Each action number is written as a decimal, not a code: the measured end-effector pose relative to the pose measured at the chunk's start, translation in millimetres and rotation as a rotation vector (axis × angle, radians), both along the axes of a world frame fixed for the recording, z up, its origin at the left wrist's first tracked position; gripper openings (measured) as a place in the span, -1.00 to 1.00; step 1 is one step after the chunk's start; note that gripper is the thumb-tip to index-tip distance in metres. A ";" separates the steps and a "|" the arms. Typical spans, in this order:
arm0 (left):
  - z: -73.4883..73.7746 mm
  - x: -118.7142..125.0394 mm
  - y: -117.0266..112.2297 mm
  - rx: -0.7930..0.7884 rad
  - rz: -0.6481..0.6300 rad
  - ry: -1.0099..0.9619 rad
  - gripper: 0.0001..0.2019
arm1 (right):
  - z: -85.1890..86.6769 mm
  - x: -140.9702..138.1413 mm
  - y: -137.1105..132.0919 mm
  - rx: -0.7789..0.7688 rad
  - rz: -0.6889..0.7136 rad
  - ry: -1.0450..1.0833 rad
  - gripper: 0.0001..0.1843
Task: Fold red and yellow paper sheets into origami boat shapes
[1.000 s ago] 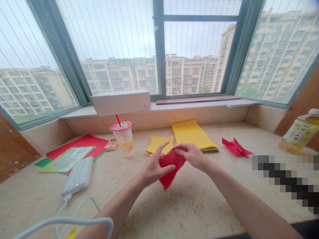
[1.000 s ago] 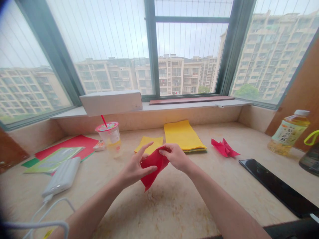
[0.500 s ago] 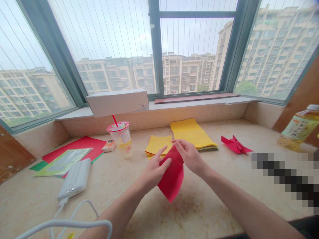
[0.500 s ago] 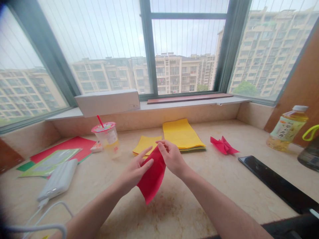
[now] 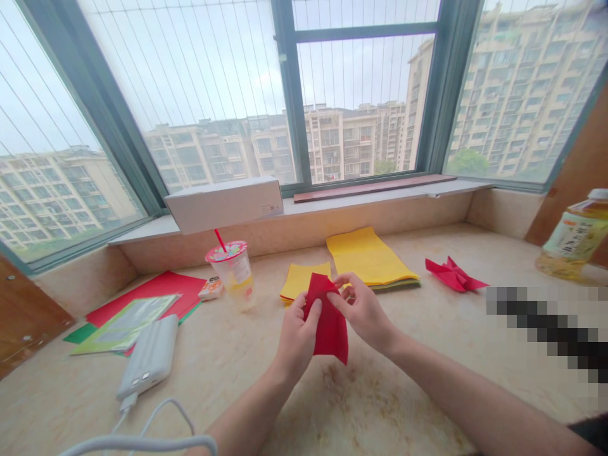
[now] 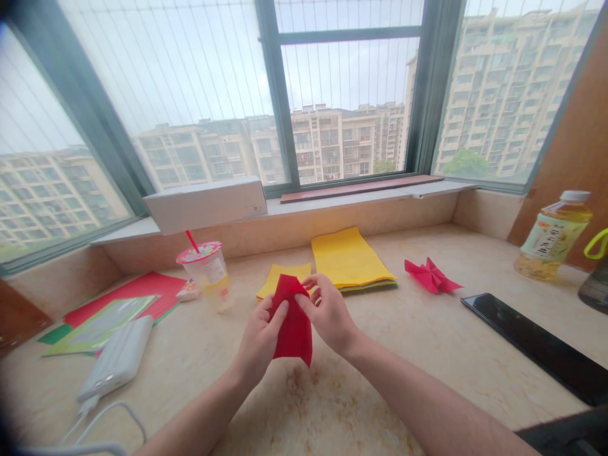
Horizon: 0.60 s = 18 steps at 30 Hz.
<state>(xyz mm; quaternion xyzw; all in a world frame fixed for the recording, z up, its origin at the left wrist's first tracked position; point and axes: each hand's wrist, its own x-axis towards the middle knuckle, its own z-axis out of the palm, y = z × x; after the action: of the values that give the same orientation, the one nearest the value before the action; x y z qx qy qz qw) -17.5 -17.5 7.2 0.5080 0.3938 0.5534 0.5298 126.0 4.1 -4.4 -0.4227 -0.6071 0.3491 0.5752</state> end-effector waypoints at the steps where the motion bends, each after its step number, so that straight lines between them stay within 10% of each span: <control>1: 0.4 1.0 -1.4 -0.008 -0.008 -0.002 -0.60 | -0.1 0.4 0.2 0.000 -0.017 0.014 -0.74; 9: 1.4 -1.1 -1.6 0.023 0.038 0.018 -0.68 | 1.2 4.7 -1.8 0.049 -0.062 -0.188 -0.50; 18: -2.0 -2.1 4.4 0.002 0.024 -0.096 -0.61 | -4.4 7.9 7.8 0.105 0.011 -0.089 -0.72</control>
<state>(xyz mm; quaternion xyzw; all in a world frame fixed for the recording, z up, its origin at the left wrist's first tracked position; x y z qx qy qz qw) -19.6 -13.1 5.2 0.4767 0.3733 0.5838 0.5410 133.9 11.9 -8.8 -0.4037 -0.6517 0.3008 0.5673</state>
